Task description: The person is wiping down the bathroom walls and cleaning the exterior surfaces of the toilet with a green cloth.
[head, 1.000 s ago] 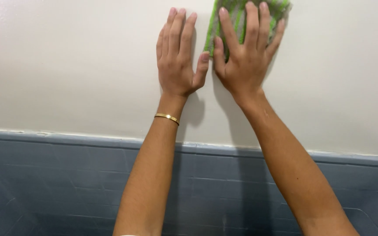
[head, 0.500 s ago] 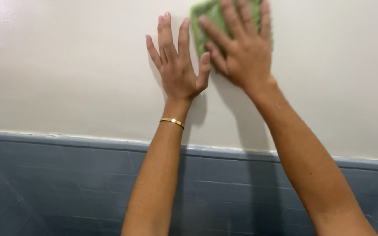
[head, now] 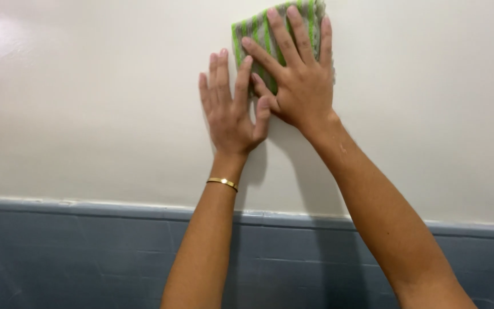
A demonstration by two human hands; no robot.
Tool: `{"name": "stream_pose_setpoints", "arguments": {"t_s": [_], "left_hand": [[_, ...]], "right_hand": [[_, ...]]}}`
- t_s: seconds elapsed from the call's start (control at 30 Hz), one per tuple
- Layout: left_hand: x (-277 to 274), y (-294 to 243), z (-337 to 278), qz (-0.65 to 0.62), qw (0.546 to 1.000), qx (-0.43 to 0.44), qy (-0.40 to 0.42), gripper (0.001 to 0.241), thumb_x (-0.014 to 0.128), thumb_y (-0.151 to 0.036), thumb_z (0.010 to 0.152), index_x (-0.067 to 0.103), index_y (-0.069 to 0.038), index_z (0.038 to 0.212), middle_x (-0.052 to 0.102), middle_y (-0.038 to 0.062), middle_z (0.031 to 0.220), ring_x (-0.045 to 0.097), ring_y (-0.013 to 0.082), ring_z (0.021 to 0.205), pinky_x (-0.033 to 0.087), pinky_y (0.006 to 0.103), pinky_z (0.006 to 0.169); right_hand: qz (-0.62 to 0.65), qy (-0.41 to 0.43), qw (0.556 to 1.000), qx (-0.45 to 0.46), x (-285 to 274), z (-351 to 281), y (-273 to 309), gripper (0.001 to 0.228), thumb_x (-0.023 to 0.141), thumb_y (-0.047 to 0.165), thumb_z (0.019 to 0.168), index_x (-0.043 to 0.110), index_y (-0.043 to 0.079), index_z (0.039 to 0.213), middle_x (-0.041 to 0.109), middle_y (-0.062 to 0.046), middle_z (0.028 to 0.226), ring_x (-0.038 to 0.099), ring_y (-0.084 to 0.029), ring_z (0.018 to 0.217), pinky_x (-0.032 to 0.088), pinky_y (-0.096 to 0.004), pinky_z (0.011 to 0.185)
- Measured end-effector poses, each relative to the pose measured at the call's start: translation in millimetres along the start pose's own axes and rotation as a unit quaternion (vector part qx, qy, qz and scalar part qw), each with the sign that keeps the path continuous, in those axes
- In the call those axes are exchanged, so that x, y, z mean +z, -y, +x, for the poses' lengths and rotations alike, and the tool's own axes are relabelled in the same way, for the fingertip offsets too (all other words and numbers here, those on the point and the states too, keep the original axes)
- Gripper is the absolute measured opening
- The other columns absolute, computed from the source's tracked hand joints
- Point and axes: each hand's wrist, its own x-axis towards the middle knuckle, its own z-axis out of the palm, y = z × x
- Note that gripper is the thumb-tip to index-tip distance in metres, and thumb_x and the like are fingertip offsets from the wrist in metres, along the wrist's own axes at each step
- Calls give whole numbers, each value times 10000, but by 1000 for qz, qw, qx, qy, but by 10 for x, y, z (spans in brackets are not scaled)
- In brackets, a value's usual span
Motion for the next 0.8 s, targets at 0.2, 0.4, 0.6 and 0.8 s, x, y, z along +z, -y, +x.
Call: {"name": "stream_pose_setpoints", "arguments": {"t_s": [0.2,0.4,0.6,0.8], "left_hand": [[-23,-34,55,44,999,6,17,538,622,-319,946,530,-259,1473,335,85,1613,227,275,1522,73,524,1277],[-49,-27,-3,67,998,6,18,535,630,-266,975,503,-267,1495,324,64,1615,230,254,1523,84,492,1282],[-73,-50,-44,79,996,6,34,557,648,-265,984,491,-271,1518,304,57,1622,218,246,1527,99,464,1288],[-105,-7,-119,94,994,-4,47,574,640,-287,1001,446,-294,1541,284,48,1638,212,234,1544,144,444,1314]], "right_hand": [[-82,71,962,249,-283,-175,-537,479,536,485,1167,380,364,1603,180,-98,1644,113,-316,1504,50,-636,1214],[-163,32,903,396,-280,-436,-588,485,517,477,1210,338,354,1644,146,-70,1675,57,-305,1540,8,-601,1272],[-117,46,965,232,-288,-716,-694,563,655,531,1120,411,378,1604,221,-90,1649,142,-326,1520,44,-674,1224],[-176,61,911,367,-247,-753,-615,610,673,582,1186,331,358,1639,165,-84,1677,61,-319,1541,-17,-616,1262]]}}
